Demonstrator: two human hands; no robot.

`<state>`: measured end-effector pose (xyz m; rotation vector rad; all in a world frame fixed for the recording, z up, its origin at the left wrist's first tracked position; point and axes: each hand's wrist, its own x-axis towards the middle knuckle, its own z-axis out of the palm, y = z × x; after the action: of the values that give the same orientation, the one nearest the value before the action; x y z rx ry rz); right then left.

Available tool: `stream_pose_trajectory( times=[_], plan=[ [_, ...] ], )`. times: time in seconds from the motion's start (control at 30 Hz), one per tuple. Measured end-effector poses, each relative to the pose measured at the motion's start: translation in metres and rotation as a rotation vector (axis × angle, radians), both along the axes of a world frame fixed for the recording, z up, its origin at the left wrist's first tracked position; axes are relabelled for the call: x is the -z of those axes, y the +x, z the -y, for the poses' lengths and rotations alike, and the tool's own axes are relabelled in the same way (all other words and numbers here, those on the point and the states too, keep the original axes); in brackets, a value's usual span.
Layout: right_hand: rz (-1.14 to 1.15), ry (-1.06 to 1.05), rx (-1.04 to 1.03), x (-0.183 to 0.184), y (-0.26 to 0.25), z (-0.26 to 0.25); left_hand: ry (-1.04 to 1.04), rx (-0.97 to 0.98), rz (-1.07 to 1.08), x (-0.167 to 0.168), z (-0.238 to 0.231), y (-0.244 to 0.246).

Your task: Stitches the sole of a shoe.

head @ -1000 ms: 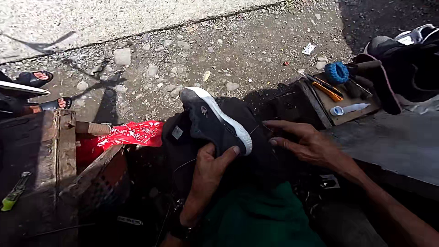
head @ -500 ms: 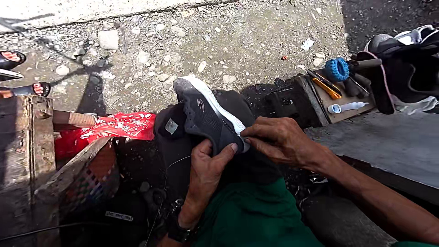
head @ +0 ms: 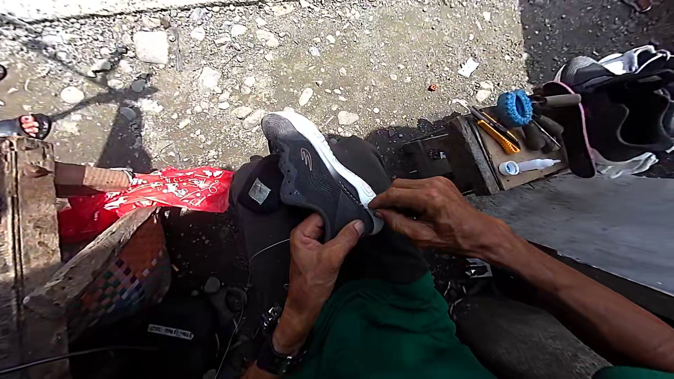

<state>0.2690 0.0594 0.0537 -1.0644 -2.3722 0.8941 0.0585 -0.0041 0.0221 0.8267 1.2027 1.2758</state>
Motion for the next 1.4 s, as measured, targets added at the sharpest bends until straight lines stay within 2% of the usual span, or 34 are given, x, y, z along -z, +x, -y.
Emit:
stream_pose_trajectory(
  times=[0.37,0.57,0.77,0.9,1.3,1.4],
  plan=[
    [0.143,0.034,-0.076,-0.019,-0.015,-0.011,-0.004,-0.022,-0.016,-0.003,-0.004,-0.006],
    [0.287,-0.045,-0.187,-0.03,-0.023,-0.028,-0.02,-0.053,-0.009,0.0,-0.004,-0.003],
    [0.243,0.043,-0.206,-0.012,-0.033,-0.041,-0.034,-0.072,-0.056,0.004,-0.001,-0.005],
    [0.387,-0.233,-0.244,-0.031,-0.047,-0.054,-0.077,-0.121,-0.135,0.0,-0.009,-0.009],
    [0.484,-0.211,-0.217,-0.02,-0.064,-0.041,-0.085,-0.113,-0.198,0.009,-0.005,-0.007],
    [0.536,-0.224,-0.238,-0.028,-0.067,-0.042,-0.09,-0.034,-0.226,0.005,-0.004,-0.012]
  ],
)
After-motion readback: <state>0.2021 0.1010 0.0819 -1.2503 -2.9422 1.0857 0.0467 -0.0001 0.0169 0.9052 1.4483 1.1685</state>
